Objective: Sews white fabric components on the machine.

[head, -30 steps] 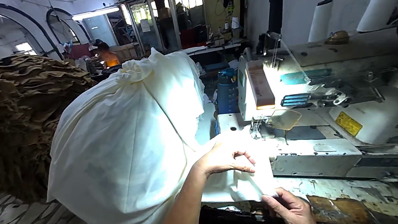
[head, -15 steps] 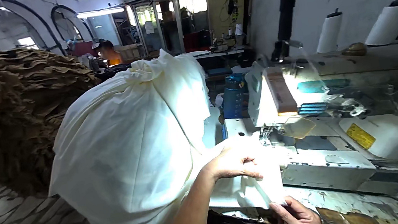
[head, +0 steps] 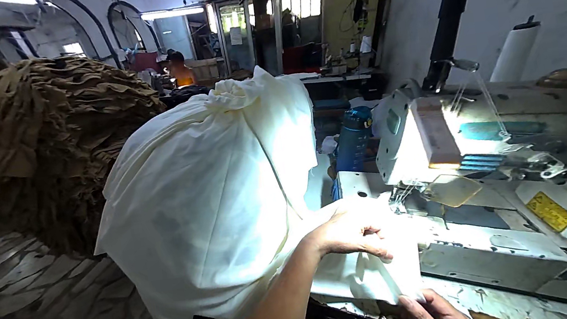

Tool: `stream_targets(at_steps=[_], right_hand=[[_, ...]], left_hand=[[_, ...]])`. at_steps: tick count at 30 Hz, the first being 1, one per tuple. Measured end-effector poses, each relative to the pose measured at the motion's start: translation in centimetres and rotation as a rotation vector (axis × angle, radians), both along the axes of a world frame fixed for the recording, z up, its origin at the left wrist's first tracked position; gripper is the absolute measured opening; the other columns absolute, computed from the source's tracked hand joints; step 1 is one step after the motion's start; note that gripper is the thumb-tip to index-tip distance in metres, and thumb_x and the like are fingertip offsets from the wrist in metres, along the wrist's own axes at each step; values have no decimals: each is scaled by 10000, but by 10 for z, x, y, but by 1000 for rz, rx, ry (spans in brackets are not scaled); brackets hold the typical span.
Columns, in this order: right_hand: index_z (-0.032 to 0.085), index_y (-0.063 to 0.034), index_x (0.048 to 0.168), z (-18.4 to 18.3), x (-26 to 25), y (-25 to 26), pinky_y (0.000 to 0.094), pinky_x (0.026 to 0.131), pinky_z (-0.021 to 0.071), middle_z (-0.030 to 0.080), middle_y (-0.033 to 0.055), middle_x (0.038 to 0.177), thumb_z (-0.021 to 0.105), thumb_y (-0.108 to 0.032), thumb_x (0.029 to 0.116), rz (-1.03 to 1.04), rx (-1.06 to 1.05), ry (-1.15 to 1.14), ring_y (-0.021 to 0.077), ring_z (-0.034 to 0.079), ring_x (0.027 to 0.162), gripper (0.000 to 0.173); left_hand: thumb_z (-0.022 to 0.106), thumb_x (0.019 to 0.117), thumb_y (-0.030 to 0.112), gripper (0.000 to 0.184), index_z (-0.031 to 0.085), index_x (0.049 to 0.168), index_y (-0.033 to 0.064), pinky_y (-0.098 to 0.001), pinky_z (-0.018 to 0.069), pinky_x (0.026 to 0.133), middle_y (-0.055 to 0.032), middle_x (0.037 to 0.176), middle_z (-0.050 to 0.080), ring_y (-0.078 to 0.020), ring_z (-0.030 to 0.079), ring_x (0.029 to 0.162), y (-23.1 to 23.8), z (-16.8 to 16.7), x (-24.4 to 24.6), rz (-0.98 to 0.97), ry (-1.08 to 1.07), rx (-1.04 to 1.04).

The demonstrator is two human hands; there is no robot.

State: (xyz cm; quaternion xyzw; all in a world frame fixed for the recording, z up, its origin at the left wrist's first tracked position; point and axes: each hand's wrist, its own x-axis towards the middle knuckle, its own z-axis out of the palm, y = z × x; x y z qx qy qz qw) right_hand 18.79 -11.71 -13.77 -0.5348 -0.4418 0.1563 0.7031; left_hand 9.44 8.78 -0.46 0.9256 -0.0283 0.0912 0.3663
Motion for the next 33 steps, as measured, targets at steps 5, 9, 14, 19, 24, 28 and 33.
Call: stream_targets(at_steps=[5, 9, 14, 19, 24, 28, 33], right_hand=[[675, -93, 914, -1, 1, 0, 156, 634, 561, 695, -150, 759, 634, 20, 934, 7, 16, -9, -59, 632, 634, 121], [680, -83, 911, -1, -1, 0, 150, 627, 559, 693, -151, 754, 646, 11, 928, -5, 26, -20, -63, 630, 633, 101], [675, -78, 906, -3, 0, 0, 151, 634, 561, 690, -148, 751, 643, 16, 927, -3, 30, -25, -63, 631, 634, 102], [680, -94, 907, -2, -1, -1, 139, 629, 550, 690, -158, 749, 649, 16, 928, -2, 24, -9, -71, 623, 630, 116], [678, -85, 907, -4, 0, 0, 143, 627, 554, 688, -153, 753, 646, 12, 930, -13, 33, -32, -66, 625, 630, 105], [676, -88, 913, -2, -1, 2, 148, 628, 560, 699, -151, 755, 645, 25, 927, -4, 34, -18, -60, 634, 630, 119], [675, -98, 913, -3, -2, 2, 144, 625, 554, 687, -159, 756, 650, 11, 931, -23, 26, -22, -65, 623, 627, 113]], left_hand=[[756, 905, 195, 249, 672, 836, -29, -353, 423, 790, -71, 767, 614, -139, 538, 770, -1, 1, -1, 23, 18, -17], [765, 887, 173, 236, 671, 813, -31, -327, 423, 748, -51, 729, 606, -112, 529, 729, -2, 0, -1, 35, -7, -33], [762, 892, 177, 227, 687, 836, -30, -342, 425, 773, -60, 755, 624, -124, 543, 752, -2, 0, -1, 32, 9, -40], [755, 896, 172, 237, 659, 794, -20, -315, 410, 733, -34, 705, 583, -99, 512, 706, -1, 0, 0, 15, -1, -47], [750, 900, 180, 240, 661, 807, -22, -323, 412, 744, -36, 711, 581, -107, 512, 714, 0, -1, -1, 13, 1, -50], [753, 892, 171, 243, 650, 786, -22, -332, 413, 743, -37, 695, 574, -112, 513, 709, 0, -1, -1, 2, -24, -52], [763, 885, 147, 228, 660, 795, -35, -292, 409, 706, -41, 701, 581, -95, 506, 697, 1, -4, 0, -8, -49, -76]])
